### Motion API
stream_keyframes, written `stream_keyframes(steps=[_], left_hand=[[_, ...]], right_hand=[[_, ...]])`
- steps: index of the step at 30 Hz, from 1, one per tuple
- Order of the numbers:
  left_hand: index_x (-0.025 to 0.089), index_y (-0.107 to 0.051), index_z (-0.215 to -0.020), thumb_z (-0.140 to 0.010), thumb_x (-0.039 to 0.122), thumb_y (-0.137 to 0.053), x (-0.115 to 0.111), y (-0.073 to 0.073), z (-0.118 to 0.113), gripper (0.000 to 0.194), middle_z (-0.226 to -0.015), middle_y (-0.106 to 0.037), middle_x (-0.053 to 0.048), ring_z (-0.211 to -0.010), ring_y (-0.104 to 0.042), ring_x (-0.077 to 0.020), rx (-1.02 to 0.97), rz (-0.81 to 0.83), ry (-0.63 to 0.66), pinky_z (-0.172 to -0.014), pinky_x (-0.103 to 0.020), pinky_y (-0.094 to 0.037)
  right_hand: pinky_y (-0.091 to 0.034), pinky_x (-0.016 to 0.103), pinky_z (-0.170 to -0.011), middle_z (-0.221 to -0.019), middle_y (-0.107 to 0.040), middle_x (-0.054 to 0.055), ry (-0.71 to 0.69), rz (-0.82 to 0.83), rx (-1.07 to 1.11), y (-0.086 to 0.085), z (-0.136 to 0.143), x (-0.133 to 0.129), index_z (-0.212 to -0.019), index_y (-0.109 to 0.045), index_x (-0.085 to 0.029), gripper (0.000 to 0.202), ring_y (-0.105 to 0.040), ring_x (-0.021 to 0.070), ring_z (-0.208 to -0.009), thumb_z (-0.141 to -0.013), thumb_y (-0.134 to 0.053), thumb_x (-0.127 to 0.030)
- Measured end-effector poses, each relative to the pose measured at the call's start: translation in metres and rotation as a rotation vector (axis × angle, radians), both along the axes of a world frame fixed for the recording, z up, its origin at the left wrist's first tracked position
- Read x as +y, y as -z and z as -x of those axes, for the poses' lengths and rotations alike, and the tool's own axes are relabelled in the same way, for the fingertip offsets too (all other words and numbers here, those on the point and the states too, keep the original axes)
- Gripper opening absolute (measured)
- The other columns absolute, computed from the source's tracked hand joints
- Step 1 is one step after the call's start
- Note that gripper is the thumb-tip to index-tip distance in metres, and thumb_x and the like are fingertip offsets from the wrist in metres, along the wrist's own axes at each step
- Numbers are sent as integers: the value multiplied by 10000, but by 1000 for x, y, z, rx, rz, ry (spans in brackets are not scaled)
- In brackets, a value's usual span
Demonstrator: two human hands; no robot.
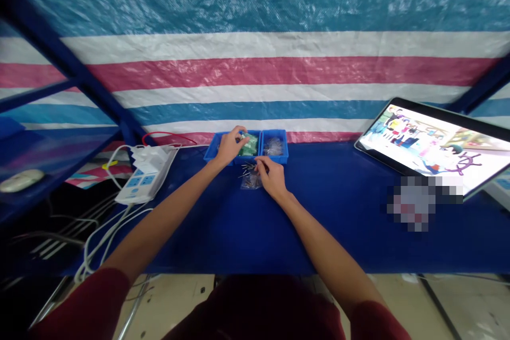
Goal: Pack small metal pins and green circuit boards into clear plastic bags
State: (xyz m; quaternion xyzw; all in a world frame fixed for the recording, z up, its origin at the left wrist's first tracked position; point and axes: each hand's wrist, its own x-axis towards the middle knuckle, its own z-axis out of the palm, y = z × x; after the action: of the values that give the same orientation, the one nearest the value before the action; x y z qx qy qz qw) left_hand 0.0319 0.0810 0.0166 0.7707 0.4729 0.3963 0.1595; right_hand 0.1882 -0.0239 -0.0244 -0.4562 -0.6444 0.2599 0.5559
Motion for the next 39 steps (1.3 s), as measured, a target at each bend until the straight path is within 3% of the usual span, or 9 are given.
stream_keyframes(steps=[4,7,14,18,22,26,29,33,39], left_hand=[[189,-621,-1028,-839,204,-599,10,1,-10,191,-846,-643,-64,-842,-596,-234,317,-97,-73,-776,-327,-416],[172,-645,-1023,-863,194,-556,11,0,-13,184,-1094,-628,-123,-1068,-545,-282,447,-211,-41,-922,-393,-380],[152,-643,-1127,-939,279,-454,11,13,-5,295,-1198,-640,-134,-1093,-593,-276,583,-8,88,-938,-382,-431],[140,-561,-1256,-939,247,-431,15,19,3,359,-1324,-564,-148,-1222,-526,-284,673,-13,171,-1048,-438,-350],[154,-556,-1270,-937,264,-428,0,11,5,373,-1373,-520,-144,-1299,-445,-277,605,-102,167,-1111,-474,-240],[174,-627,-1155,-938,291,-427,-38,-1,10,318,-1200,-634,-112,-1114,-566,-248,324,-186,27,-986,-394,-375],[183,-677,-977,-905,301,-479,-63,0,21,242,-884,-697,-62,-789,-628,-191,244,-93,76,-768,-302,-452],[198,-667,-786,-839,312,-568,-75,15,35,160,-713,-641,-25,-645,-575,-169,407,29,172,-629,-267,-417],[205,-632,-840,-827,302,-611,-70,34,40,99,-883,-628,-46,-758,-598,-199,608,82,171,-628,-271,-406]], right_hand=[[-503,275,-597,-664,-659,13,-6,7,-35,1,0,1,-932,-665,-189,257,-613,151,-551,-902,-461,-341],[-505,280,-617,-672,-667,14,9,10,-72,1,-1,1,-935,-669,-196,251,-620,156,-572,-902,-460,-331],[-512,292,-641,-686,-678,24,7,3,-103,0,0,0,-947,-669,-200,246,-635,171,-604,-899,-452,-305],[-510,290,-642,-678,-681,20,5,15,-119,0,0,0,-938,-671,-205,246,-639,171,-599,-900,-452,-309],[-500,290,-648,-670,-677,16,66,10,-170,1,-3,3,-933,-674,-198,246,-631,170,-596,-897,-450,-295],[-483,306,-709,-777,-694,43,176,1,-343,1,-8,7,-880,-682,-196,203,-634,185,-711,-851,-482,-212],[-469,297,-706,-816,-675,41,164,44,-500,2,-9,8,-814,-682,-207,137,-613,182,-752,-802,-549,-178],[-451,280,-669,-799,-651,27,101,119,-605,7,-5,8,-807,-683,-214,75,-596,169,-738,-768,-631,-175],[-436,279,-641,-806,-649,33,81,151,-654,12,-4,8,-832,-688,-219,79,-592,173,-724,-771,-653,-184]])
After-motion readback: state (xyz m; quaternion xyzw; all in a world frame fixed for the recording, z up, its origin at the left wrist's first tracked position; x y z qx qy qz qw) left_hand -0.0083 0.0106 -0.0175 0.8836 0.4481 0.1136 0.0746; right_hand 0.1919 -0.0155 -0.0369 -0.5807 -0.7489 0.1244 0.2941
